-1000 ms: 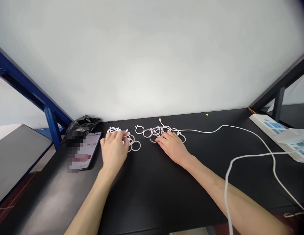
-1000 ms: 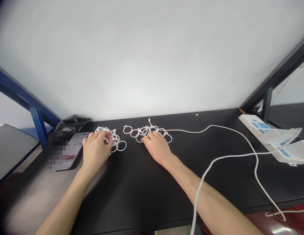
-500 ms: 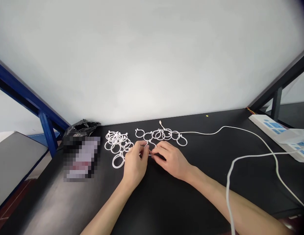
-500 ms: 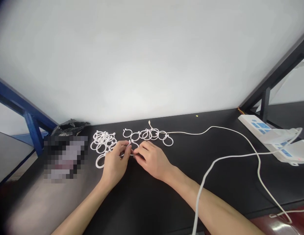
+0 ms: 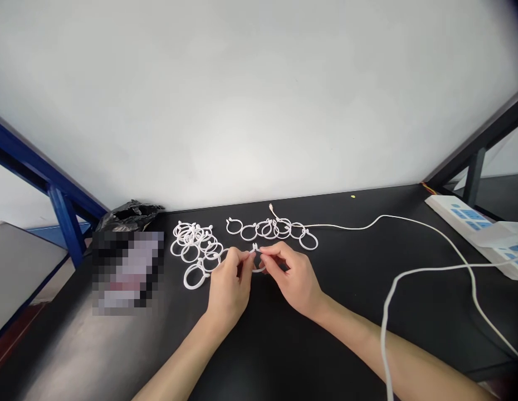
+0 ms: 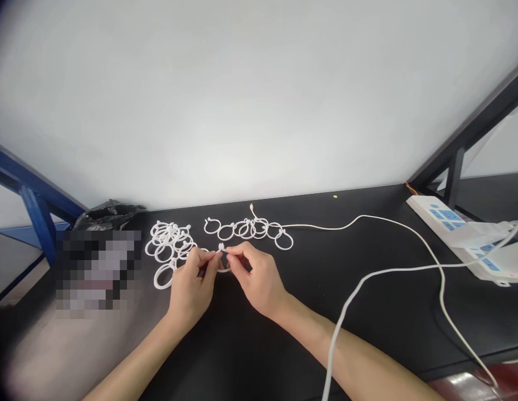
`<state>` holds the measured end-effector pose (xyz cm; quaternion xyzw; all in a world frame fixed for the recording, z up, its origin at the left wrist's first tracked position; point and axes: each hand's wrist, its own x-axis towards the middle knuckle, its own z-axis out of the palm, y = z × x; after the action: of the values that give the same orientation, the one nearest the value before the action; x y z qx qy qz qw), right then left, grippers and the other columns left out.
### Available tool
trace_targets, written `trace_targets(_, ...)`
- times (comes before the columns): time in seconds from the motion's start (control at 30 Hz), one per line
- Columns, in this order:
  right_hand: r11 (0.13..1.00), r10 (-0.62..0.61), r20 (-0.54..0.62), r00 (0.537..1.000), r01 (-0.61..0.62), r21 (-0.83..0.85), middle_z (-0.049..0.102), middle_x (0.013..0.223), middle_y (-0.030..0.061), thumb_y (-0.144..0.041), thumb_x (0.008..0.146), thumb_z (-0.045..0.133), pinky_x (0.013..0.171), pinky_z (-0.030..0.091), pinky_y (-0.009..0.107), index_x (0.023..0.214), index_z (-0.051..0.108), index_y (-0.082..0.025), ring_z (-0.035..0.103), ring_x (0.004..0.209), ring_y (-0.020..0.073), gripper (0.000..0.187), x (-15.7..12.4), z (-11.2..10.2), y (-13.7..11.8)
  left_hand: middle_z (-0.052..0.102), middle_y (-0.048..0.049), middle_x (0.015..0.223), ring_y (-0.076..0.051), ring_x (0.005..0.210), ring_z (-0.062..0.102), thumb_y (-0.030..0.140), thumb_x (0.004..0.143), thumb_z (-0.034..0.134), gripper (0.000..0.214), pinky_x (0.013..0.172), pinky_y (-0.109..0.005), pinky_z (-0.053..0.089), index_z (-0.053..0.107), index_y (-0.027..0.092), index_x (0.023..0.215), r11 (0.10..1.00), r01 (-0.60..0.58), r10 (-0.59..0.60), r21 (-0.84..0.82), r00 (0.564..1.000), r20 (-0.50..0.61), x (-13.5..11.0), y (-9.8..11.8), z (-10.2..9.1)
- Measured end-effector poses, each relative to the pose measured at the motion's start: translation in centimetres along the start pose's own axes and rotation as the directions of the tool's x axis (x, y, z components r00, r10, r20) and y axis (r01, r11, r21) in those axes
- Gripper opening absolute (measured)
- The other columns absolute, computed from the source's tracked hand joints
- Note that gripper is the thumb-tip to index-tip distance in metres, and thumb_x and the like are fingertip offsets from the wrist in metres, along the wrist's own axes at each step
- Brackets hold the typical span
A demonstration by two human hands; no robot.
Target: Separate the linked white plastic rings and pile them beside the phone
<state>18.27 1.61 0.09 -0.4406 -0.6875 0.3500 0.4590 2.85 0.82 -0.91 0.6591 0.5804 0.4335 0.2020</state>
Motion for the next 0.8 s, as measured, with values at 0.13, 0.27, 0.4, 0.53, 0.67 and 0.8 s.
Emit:
trace_targets(0.13,1.0,-0.006,0.025,1.0,0.007,-0.028,0.07,0.082,0.0008,-0.029,0.095,0.05,0.067,0.058,0.027,0.098,0.063,-0.024,0.069,0.071,0.0142,0.015,-0.5,-0.2,-0.1,0.063,-0.0001,0.066,-0.014,0.057,0.06,0.032,0.095,0.042,0.022,0.051,-0.026,0.044,0.042,0.025,0.074,0.997,-0.077,0.076,0.014,0.997,0.017,-0.5,-0.3,0.2)
trace_targets(0.27,0.998,0.005,0.056,0.998,-0.002,-0.055,0.071,0.082,-0.0003,-0.028,0.096,0.048,0.068,0.057,0.025,0.099,0.063,-0.024,0.068,0.072,0.0127,0.015,-0.6,-0.1,0.1,0.061,0.0007,0.066,-0.012,0.054,0.055,0.029,0.095,0.04,0.023,0.051,-0.025,0.041,0.041,0.024,0.073,0.99,-0.133,0.131,0.045,0.99,0.051,-0.6,-0.5,0.3)
trace_targets(0.4,0.994,0.011,0.11,0.994,0.001,-0.111,0.072,0.087,-0.0002,-0.032,0.097,0.047,0.07,0.056,0.026,0.107,0.062,-0.025,0.069,0.076,0.014,0.019,0.3,-0.2,0.4,0.062,0.0021,0.07,-0.012,0.057,0.058,0.029,0.096,0.043,0.018,0.054,-0.024,0.042,0.046,0.024,0.079,0.987,-0.117,0.109,0.108,0.991,0.079,0.3,-0.6,0.0)
trace_targets(0.53,0.879,-0.033,0.071,0.997,0.063,-0.473,0.071,0.099,0.0037,-0.033,0.097,0.048,0.081,0.053,0.034,0.115,0.06,-0.025,0.067,0.091,0.0193,0.023,1.8,-2.0,0.9,0.066,-0.0007,0.078,-0.017,0.069,0.06,0.031,0.094,0.047,0.012,0.063,-0.028,0.042,0.053,0.023,0.086,0.932,-0.118,0.127,0.344,0.992,-0.005,2.0,-1.4,-1.6)
trace_targets(0.67,0.491,0.018,-0.163,0.986,-0.151,-0.858,0.065,0.101,0.0136,-0.033,0.092,0.051,0.073,0.05,0.039,0.1,0.065,-0.02,0.062,0.099,0.0307,0.021,2.9,-5.9,2.1,0.065,-0.0062,0.087,-0.025,0.089,0.056,0.033,0.092,0.049,0.016,0.076,-0.036,0.042,0.058,0.021,0.085,0.808,-0.04,0.141,0.588,0.982,-0.127,3.5,-3.2,-4.3)
trace_targets(0.8,0.357,0.298,-0.198,0.934,-0.301,-0.884,0.065,0.093,0.0111,-0.032,0.089,0.051,0.054,0.04,0.033,0.089,0.062,-0.02,0.064,0.07,0.024,0.016,3.2,-8.6,2.6,0.062,-0.0106,0.104,-0.032,0.1,0.053,0.038,0.088,0.053,0.021,0.082,-0.041,0.04,0.064,0.021,0.092,0.709,0.101,0.032,0.698,0.984,-0.175,4.3,-4.8,-6.2)
